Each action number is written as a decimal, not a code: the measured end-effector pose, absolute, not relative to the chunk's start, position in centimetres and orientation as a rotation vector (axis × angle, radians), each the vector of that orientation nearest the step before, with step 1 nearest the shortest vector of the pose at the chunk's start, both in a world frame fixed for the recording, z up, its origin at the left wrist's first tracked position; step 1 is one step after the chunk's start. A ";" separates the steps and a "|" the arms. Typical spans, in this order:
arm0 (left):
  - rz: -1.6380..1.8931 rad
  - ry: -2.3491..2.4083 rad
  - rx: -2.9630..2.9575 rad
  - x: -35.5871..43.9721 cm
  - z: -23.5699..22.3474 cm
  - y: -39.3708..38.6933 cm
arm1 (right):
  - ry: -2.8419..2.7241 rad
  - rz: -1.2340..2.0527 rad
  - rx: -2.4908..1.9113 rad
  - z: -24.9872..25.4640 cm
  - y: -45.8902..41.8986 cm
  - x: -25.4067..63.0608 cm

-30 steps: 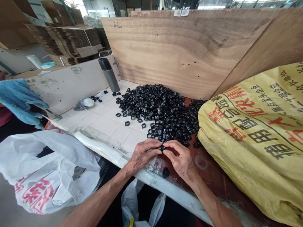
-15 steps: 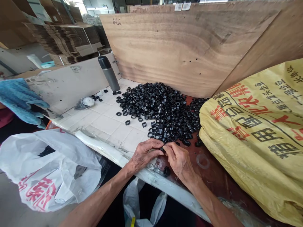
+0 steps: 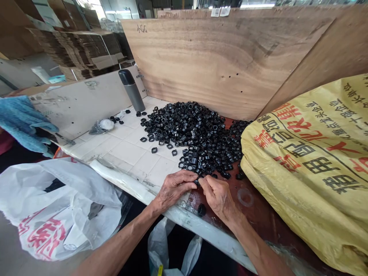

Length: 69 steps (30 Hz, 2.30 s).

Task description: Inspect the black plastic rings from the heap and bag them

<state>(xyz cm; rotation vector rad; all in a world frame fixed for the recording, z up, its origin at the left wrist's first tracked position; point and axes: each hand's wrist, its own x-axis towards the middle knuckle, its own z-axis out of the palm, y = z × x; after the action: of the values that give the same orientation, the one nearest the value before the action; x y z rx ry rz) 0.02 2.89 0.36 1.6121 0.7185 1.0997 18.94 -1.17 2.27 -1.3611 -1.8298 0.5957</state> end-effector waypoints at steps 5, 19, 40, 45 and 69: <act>1.137 0.725 1.507 0.1 0.7 2.8 | -1.769 0.641 -1.244 2.6 -1.4 18.6; 1.145 0.719 1.697 0.1 0.6 2.9 | -1.766 0.764 -1.416 2.4 -1.1 18.1; 1.120 0.738 1.524 0.2 0.7 2.8 | -1.610 0.854 -1.342 2.2 -1.2 18.0; 1.054 0.746 1.407 0.2 0.6 2.9 | -1.666 0.682 -1.281 2.1 -1.2 17.9; 1.085 0.780 1.528 0.1 0.2 2.9 | -1.410 1.010 -1.316 2.6 -1.3 17.6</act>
<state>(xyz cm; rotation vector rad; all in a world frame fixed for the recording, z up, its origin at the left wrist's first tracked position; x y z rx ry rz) 0.07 2.89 0.21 1.5285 0.7801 1.0846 17.58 -1.30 2.58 -1.3165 -1.4096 1.0101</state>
